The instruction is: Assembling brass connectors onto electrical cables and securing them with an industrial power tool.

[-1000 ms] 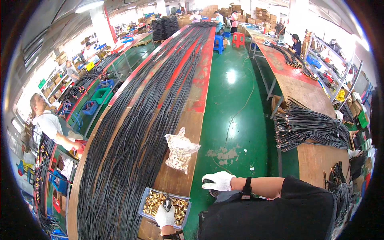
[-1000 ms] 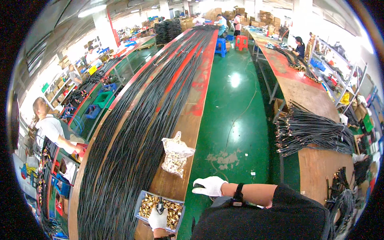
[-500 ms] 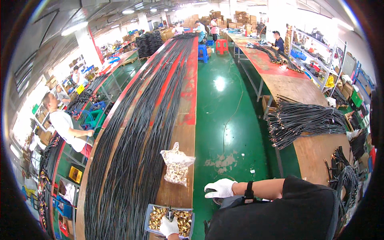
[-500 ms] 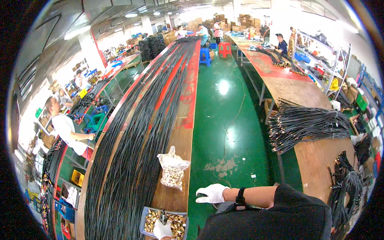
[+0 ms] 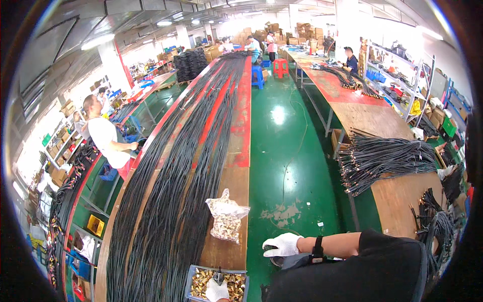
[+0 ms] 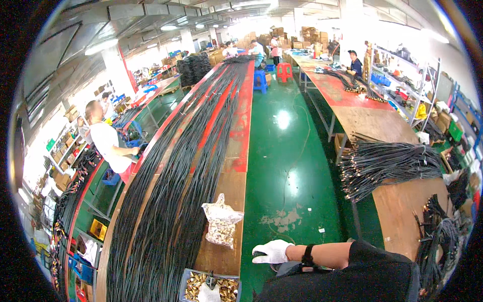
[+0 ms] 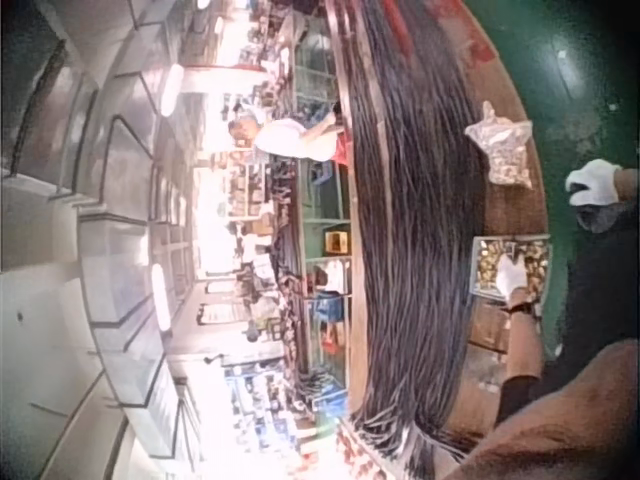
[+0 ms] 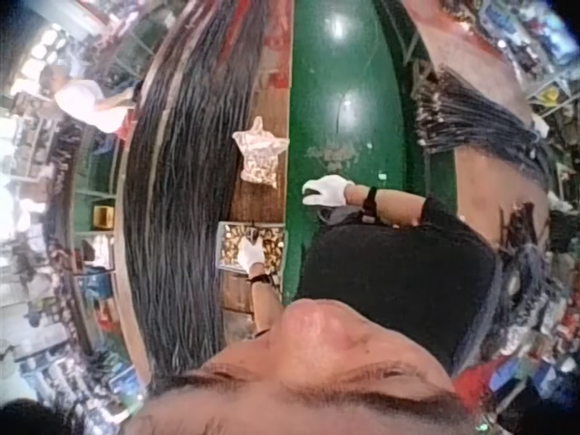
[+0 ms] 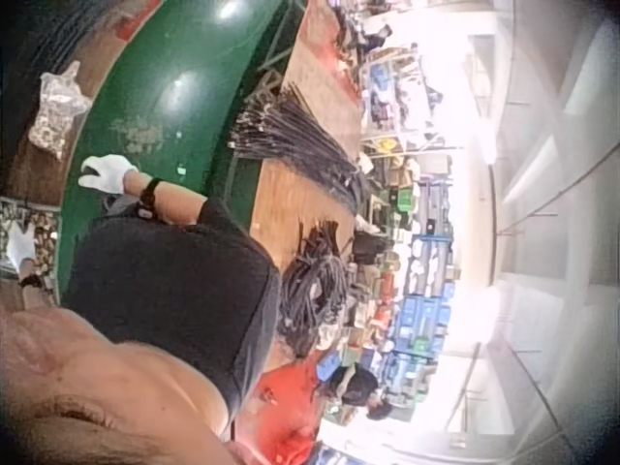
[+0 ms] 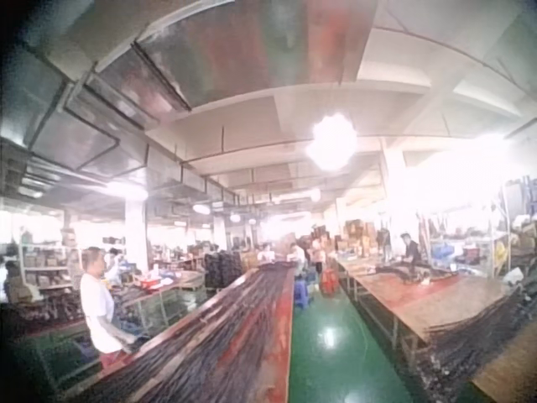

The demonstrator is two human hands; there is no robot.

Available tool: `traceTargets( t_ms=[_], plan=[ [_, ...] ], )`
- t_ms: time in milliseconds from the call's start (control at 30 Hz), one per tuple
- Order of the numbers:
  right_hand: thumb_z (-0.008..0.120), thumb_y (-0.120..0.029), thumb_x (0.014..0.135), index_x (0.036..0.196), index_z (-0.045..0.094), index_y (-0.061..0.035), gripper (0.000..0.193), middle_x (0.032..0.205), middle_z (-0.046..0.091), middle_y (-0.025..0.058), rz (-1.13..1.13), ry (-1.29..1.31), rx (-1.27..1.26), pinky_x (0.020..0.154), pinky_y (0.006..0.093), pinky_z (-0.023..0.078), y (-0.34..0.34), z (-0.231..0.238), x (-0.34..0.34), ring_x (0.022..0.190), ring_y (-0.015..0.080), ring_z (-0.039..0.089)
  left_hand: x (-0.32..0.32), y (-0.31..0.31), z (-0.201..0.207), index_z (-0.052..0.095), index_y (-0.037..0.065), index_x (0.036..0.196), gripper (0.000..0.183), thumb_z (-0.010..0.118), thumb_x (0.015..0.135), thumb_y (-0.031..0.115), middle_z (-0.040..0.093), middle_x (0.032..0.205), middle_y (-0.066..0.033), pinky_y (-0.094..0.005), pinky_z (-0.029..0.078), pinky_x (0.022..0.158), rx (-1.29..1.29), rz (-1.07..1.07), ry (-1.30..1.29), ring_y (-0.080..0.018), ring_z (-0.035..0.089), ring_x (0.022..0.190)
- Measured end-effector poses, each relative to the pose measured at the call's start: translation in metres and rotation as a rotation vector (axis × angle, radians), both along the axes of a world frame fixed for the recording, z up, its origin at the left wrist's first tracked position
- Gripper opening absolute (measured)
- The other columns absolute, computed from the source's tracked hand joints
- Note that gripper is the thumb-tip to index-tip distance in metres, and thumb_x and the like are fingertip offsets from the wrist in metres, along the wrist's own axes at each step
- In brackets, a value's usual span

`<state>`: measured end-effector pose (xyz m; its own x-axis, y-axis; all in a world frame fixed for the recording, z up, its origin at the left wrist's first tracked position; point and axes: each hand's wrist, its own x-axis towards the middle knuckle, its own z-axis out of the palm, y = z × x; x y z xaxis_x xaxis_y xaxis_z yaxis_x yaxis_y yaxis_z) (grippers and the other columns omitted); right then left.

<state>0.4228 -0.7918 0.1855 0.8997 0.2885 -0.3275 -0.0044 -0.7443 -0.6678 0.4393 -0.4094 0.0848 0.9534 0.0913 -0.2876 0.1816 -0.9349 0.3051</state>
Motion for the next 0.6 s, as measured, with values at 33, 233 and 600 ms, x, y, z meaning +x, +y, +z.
traceTargets(
  t_ms=[33,233,600],
  plan=[
    [0.051,-0.071,0.103,0.138,0.064,-0.0198,0.063,0.115,0.075,0.0241,-0.004,0.003,-0.006,0.094,0.052,0.055,0.0,0.0,0.0,0.108,0.0477,0.07,0.001,0.002,-0.003,0.067,0.002,0.134,0.065,0.078,0.092,0.051,0.073,0.129,-0.0239,-0.0517,0.055,0.101,-0.005,-0.006,-0.015,-0.0441,0.07,0.117],
    [0.052,-0.071,0.103,0.139,0.063,-0.0206,0.064,0.115,0.075,0.0241,0.002,0.008,-0.006,0.093,0.0523,0.055,0.0,-0.004,0.0,0.107,0.0478,0.07,0.01,0.002,-0.017,0.068,0.001,0.13,0.063,0.077,0.092,0.05,0.073,0.126,-0.0255,-0.0529,0.056,0.099,0.013,-0.02,-0.079,-0.0452,0.071,0.114],
    [0.054,-0.069,0.102,0.137,0.065,-0.0194,0.062,0.112,0.075,0.024,-0.028,0.03,-0.002,0.091,0.0525,0.055,-0.006,-0.017,-0.003,0.103,0.048,0.071,0.013,0.0,-0.035,0.069,0.009,0.134,0.06,0.08,0.089,0.047,0.074,0.126,-0.0214,-0.0513,0.057,0.097,-0.009,-0.004,-0.153,-0.0414,0.072,0.113]
  ],
)
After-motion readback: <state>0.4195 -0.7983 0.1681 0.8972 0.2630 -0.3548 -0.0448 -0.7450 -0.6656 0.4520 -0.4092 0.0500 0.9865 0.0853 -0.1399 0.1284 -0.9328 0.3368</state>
